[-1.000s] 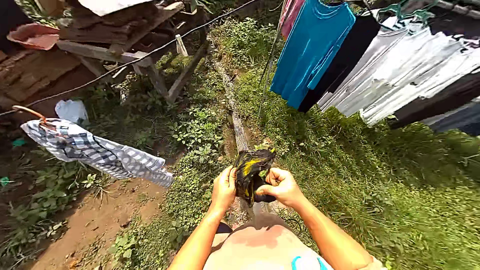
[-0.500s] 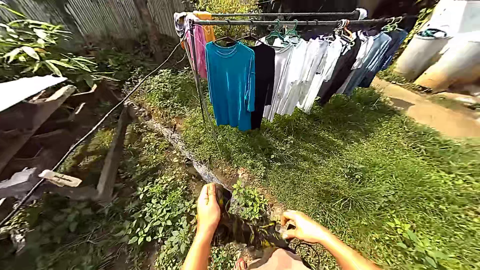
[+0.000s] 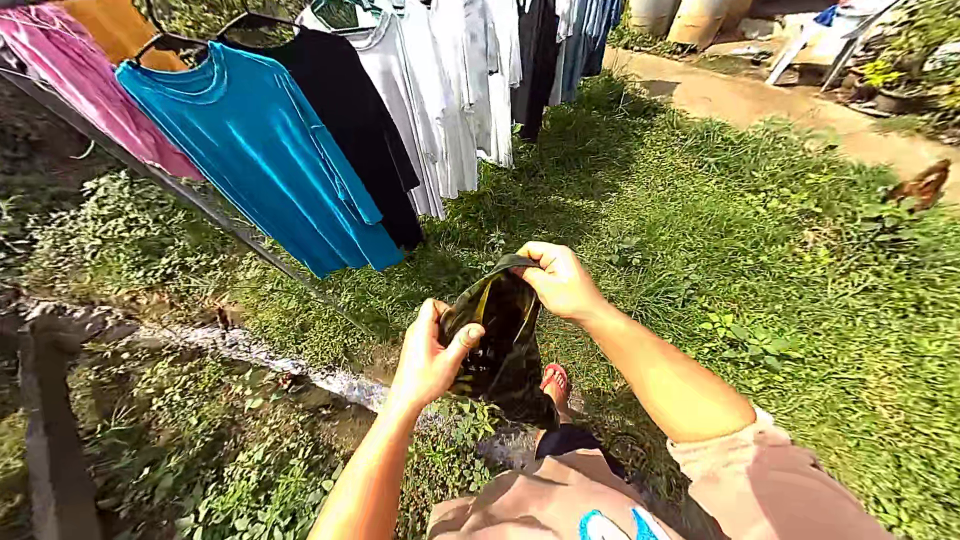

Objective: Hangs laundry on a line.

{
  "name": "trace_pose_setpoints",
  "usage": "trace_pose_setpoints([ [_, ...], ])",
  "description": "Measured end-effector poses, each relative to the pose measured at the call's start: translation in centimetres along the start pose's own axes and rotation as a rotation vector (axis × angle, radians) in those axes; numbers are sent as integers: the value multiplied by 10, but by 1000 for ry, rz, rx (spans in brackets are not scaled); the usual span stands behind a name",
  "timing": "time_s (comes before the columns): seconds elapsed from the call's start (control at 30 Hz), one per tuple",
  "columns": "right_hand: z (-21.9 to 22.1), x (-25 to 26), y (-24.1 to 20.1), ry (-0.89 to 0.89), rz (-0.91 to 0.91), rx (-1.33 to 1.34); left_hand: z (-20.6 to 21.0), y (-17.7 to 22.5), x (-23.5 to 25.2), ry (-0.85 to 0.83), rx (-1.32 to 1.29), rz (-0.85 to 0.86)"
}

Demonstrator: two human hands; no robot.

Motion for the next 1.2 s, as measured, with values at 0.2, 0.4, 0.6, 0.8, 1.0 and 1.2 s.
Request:
trace_pose_setpoints([
  [0.2,-173,90,42,305,-213,-266,142,-47,163,-216,-46,-349],
  [0.4,-352,153,151,81,376,-836,178,76,304,-140,-383,-342],
  [0.6,-460,205,82,548,-35,-956,163,227,428,-218,492,142],
  [0.8,-431,251,133,435,-386,-1098,251,243,499,82,422,364],
  [1.0,-499,285,417,18,761,-668,379,49,650,-754,913,-230],
  [1.2,-565,406,432,185,688,-500,413,59,798,-522,61,-584],
])
Point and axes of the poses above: each hand's wrist, its own x-axis towards the middle knuckle, its own z-axis out of the palm, y = z × x, the point moved 8 cm from there along x, towards the middle knuckle, and after that the axes turned 9 degrees about -z, right-handed, at the moved point
